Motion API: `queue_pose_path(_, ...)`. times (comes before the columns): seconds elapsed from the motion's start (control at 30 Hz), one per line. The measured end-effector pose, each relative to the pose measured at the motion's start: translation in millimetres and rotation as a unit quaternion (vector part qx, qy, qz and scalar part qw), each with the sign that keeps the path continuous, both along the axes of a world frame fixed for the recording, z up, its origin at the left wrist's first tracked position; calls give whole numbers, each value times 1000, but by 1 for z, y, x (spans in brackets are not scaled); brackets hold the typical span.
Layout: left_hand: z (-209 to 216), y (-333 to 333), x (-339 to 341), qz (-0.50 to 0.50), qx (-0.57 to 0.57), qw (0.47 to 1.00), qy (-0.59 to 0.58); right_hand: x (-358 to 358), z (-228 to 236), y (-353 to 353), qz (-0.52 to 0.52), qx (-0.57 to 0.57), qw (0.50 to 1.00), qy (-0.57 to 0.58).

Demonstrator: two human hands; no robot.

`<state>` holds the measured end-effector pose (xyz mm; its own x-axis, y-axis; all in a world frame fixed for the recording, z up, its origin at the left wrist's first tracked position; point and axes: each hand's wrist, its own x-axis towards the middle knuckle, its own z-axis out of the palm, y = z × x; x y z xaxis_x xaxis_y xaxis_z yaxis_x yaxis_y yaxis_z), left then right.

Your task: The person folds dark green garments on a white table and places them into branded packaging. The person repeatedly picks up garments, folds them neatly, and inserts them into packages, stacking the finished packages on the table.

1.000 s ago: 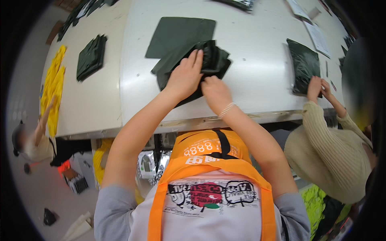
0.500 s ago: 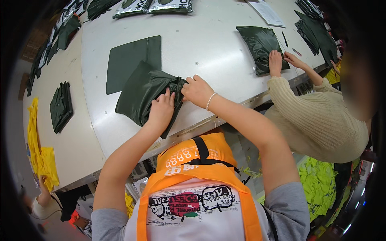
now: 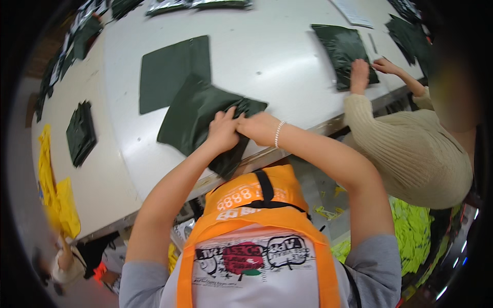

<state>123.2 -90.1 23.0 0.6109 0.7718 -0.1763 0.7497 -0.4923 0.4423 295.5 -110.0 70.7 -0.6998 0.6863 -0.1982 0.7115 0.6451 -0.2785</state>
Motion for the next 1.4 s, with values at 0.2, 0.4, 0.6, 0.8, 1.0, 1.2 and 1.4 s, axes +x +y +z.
queue_pose_path(0.2,-20,23,14,141,-23,975,-169,-20,-21,-42,-168,-117,964,169)
queue_pose_path(0.4,24,19,-8,167,-90,908,-373,-41,-50,-57,-221,-97,930,278)
queue_pose_path(0.6,54,-66,-67,69,137,970,-188,-27,-24,-46,-283,-124,886,345)
queue_pose_path(0.8,31,-59,-55,4,123,972,-199,-20,-27,-47,-221,-56,946,228)
queue_pose_path(1.0,21,-42,-55,-48,63,986,-149,-31,-40,-65,-176,-68,968,168)
queue_pose_path(1.2,6,-37,-28,-57,26,989,-133,-26,-21,-61,-102,-74,951,282)
queue_pose_path(1.4,53,-38,-24,-92,-236,939,-233,9,6,-76,-167,-91,947,260)
